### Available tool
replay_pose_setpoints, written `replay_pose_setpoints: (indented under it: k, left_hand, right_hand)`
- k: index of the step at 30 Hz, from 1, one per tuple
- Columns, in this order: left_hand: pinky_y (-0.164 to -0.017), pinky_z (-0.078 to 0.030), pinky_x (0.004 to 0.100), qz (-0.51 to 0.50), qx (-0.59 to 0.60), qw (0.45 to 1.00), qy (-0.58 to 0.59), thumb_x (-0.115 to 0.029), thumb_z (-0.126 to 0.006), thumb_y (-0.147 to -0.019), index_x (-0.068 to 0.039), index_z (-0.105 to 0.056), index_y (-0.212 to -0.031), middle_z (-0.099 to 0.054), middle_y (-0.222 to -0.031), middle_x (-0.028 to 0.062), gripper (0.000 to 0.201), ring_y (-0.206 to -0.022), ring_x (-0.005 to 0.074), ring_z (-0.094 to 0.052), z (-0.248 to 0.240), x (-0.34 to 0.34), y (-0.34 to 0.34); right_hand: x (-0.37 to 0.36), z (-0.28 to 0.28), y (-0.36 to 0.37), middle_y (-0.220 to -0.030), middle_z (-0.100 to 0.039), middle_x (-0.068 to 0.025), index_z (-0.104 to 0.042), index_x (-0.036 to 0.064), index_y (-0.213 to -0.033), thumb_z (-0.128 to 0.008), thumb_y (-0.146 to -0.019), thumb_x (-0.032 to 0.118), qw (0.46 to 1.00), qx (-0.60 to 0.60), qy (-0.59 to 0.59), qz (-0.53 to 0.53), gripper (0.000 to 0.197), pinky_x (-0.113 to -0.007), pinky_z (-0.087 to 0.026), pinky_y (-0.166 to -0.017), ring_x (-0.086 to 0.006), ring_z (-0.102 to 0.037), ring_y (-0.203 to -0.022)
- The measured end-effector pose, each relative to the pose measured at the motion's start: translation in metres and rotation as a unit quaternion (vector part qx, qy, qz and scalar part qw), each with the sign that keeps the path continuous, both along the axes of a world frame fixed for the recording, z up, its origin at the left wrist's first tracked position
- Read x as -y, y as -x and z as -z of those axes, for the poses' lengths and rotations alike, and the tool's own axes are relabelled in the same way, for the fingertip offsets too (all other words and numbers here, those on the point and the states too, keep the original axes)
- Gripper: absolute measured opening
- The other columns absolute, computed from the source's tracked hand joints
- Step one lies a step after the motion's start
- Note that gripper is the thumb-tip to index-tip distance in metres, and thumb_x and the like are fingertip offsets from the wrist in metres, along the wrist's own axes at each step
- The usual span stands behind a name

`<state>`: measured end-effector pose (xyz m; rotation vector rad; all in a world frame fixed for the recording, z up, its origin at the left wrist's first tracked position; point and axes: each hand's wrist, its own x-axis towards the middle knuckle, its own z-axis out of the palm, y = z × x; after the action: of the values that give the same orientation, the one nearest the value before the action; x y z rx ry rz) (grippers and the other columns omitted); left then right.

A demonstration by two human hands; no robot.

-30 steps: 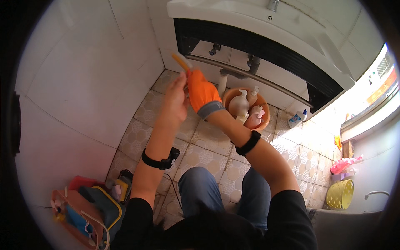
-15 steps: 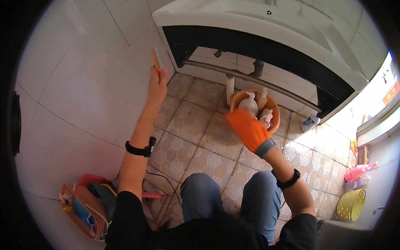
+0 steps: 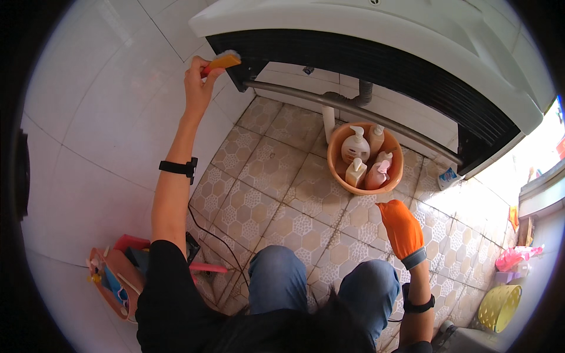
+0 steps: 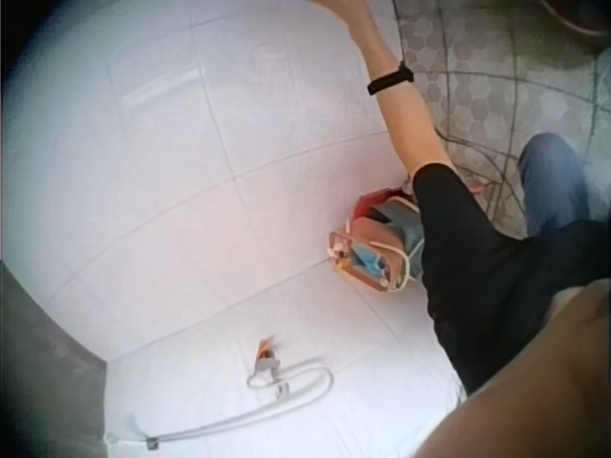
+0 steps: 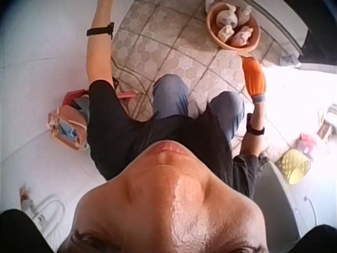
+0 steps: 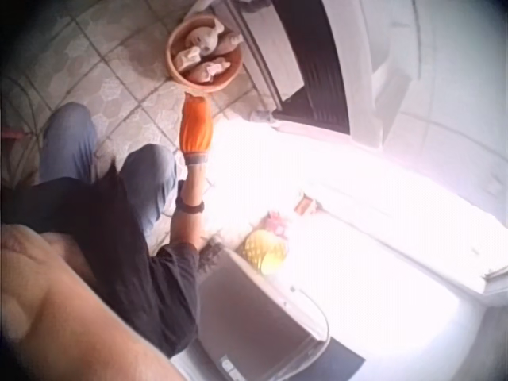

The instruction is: The person scrubs the black rim of a bathroom sink using a brush while wearing a single orange glove.

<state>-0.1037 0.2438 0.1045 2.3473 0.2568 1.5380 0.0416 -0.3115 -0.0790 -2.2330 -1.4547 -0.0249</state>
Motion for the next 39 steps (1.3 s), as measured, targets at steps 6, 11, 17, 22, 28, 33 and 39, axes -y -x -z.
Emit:
replay_pose_setpoints:
  k: [6,11,17,22,28,33,39]
  left_hand:
    - [-0.063,-0.045,0.0373,0.027,-0.043,0.980,-0.195,-0.024,-0.087,-0.088,-0.004,-0.056,-0.087,-0.059,-0.070,0.0094,0.037,-0.063,0.0263,-0.056,-0.014,0.083,-0.043]
    - [-0.074,-0.046,0.0380,0.007,-0.135,0.990,-0.043,-0.025,-0.087,-0.089,-0.006,-0.058,-0.092,-0.062,-0.071,0.0073,0.035,-0.066,0.0255,-0.054,-0.021,0.090,-0.027]
    - [-0.073,-0.048,0.0371,-0.011,-0.144,0.989,-0.031,-0.025,-0.088,-0.088,-0.006,-0.058,-0.088,-0.059,-0.070,0.0092,0.036,-0.065,0.0238,-0.055,-0.034,0.105,-0.040]
    - [-0.065,-0.047,0.0340,0.062,-0.121,0.978,-0.158,-0.024,-0.089,-0.087,-0.006,-0.056,-0.086,-0.060,-0.070,0.0083,0.038,-0.065,0.0212,-0.056,-0.028,0.180,-0.082]
    - [-0.071,-0.046,0.0385,0.002,-0.151,0.986,0.071,-0.026,-0.090,-0.084,-0.006,-0.055,-0.084,-0.052,-0.063,0.0060,0.040,-0.058,0.0266,-0.050,-0.043,0.174,-0.059]
    - [-0.069,-0.043,0.0407,0.063,-0.081,0.985,-0.139,-0.025,-0.091,-0.083,-0.006,-0.056,-0.084,-0.056,-0.063,0.0067,0.039,-0.059,0.0283,-0.053,-0.025,0.253,-0.115]
    - [-0.073,-0.043,0.0429,0.029,-0.114,0.990,-0.072,-0.024,-0.088,-0.086,-0.007,-0.055,-0.084,-0.057,-0.069,0.0058,0.037,-0.067,0.0291,-0.057,-0.026,0.282,-0.107]
  right_hand:
    - [-0.014,0.002,0.002,-0.118,-0.068,-0.0164,-0.070,0.0104,-0.130,-0.066,-0.097,0.009,0.994,-0.104,-0.030,0.013,0.033,-0.042,-0.055,-0.090,-0.0393,-0.067,-0.106]
    - [-0.015,0.016,0.002,-0.117,-0.070,-0.0174,-0.070,0.0067,-0.128,-0.068,-0.096,0.007,0.996,-0.058,-0.068,-0.031,0.032,-0.043,-0.054,-0.092,-0.0410,-0.067,-0.107]
    - [0.011,0.011,-0.003,-0.117,-0.071,-0.0170,-0.072,0.0095,-0.128,-0.070,-0.096,0.009,0.989,-0.135,-0.066,0.011,0.032,-0.044,-0.055,-0.091,-0.0407,-0.068,-0.107]
    - [0.010,0.000,0.004,-0.115,-0.071,-0.0154,-0.073,0.0099,-0.125,-0.070,-0.096,0.009,0.986,-0.131,-0.097,0.021,0.029,-0.041,-0.056,-0.089,-0.0385,-0.069,-0.105]
    - [0.027,-0.012,-0.004,-0.117,-0.069,-0.0184,-0.070,0.0091,-0.129,-0.065,-0.097,0.005,0.987,-0.113,-0.117,0.007,0.033,-0.041,-0.055,-0.094,-0.0414,-0.067,-0.109]
    - [0.042,-0.006,-0.017,-0.116,-0.068,-0.0189,-0.072,0.0059,-0.124,-0.066,-0.096,0.003,0.986,-0.125,-0.083,0.076,0.029,-0.041,-0.055,-0.091,-0.0405,-0.067,-0.106]
    - [0.055,0.009,-0.017,-0.123,-0.069,-0.0176,-0.070,0.0104,-0.129,-0.068,-0.096,0.007,0.983,-0.119,-0.131,0.059,0.034,-0.043,-0.055,-0.094,-0.0406,-0.067,-0.112]
